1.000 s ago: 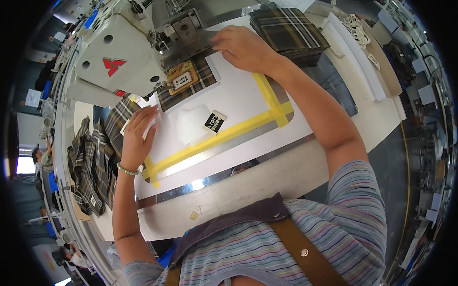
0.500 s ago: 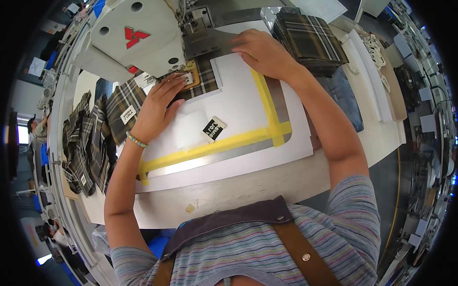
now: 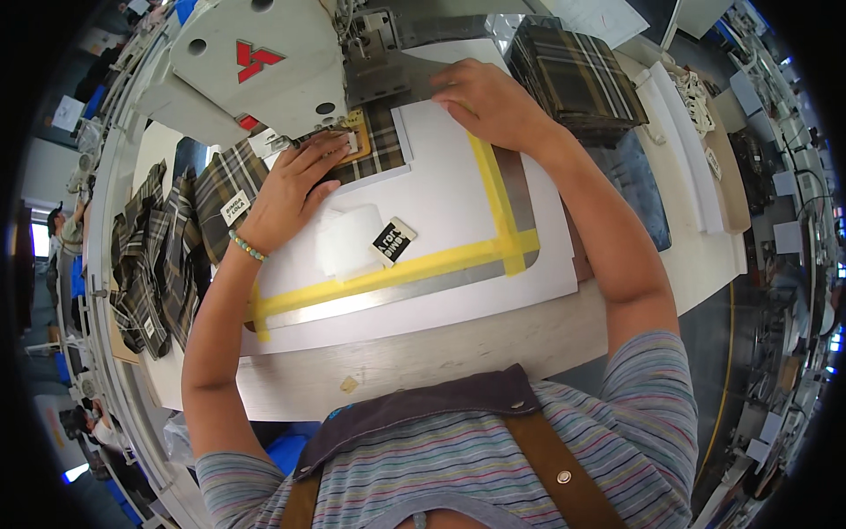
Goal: The person is sewing brand labels onto plaid fabric pieces using an industrial sewing machine. They repeatedly pick up a fabric piece, place a label on it, and guide it through the machine to stitch the label in place. The finished pieces are stacked on the table.
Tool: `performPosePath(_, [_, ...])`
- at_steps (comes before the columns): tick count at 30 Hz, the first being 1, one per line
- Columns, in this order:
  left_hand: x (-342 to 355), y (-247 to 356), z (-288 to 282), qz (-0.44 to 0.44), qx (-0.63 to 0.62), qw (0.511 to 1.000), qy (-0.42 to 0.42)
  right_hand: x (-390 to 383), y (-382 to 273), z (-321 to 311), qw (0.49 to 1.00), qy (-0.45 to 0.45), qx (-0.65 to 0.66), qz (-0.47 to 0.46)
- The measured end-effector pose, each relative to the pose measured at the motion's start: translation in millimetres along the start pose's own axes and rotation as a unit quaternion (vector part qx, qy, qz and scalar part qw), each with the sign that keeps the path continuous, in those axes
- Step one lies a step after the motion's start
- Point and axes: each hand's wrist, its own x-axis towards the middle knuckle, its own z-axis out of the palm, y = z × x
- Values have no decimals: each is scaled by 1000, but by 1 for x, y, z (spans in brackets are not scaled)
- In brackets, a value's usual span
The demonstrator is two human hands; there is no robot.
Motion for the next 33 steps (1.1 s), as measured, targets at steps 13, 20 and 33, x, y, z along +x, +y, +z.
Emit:
performPosePath(13, [4, -8, -21, 3, -5, 996, -90, 0, 2, 3, 1000, -5, 7, 20])
performPosePath(20, [3, -16, -19, 47, 0, 997, -60, 2, 5, 2, 1000, -6, 10, 19])
performPosePath(33, [9, -34, -7, 40, 38, 998, -1, -1, 9, 12, 1000, 26, -4, -7])
